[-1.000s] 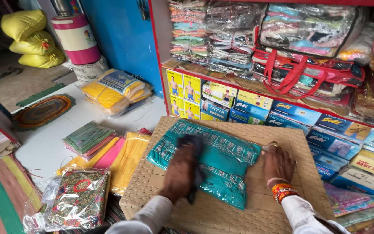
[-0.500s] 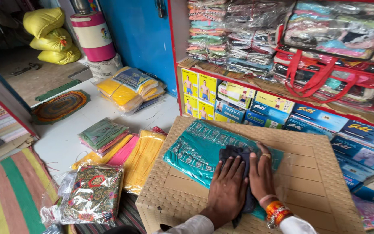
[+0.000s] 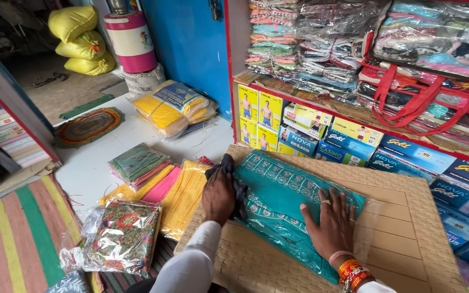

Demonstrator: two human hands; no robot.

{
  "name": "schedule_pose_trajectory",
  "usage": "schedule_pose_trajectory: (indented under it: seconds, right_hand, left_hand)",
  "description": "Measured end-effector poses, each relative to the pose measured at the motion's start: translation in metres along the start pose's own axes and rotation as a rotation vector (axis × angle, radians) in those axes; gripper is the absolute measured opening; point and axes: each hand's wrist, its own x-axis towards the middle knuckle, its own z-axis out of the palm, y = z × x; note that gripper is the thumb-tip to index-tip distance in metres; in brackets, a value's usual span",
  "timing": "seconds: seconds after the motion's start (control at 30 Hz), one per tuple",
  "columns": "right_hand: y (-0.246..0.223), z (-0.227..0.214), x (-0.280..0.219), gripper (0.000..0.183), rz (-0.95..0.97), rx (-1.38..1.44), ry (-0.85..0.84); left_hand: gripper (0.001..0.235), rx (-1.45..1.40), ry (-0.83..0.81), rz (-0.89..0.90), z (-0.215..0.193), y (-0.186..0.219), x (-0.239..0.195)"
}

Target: The person wipes the surface of several packaged fabric items using a dark cloth. They handle a grey package, a teal package, a yellow package, and a red package, wiping each one thoroughly before placing it aside.

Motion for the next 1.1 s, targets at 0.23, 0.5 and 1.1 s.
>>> schedule_pose_trajectory:
  seconds: [0.23, 0.5, 1.1]
  right_hand:
    - [0.000, 0.008, 0.003, 0.078, 0.049, -0.035, -0.014]
    - [-0.001, 0.004, -0.002, 0.078, -0.037, -0.085, 0.013]
    - [0.014, 0.023, -0.006, 0.066, -0.104, -0.032, 0.102]
  left_hand:
    - [0.052, 0.043, 0.267, 0.083, 0.009, 0.050, -0.076]
    - [0.056, 0.021, -0.051, 0.236, 0.028, 0.130, -0.127]
    - [0.061, 0.112, -0.144, 0.454, 0.100, 0.072, 0.019]
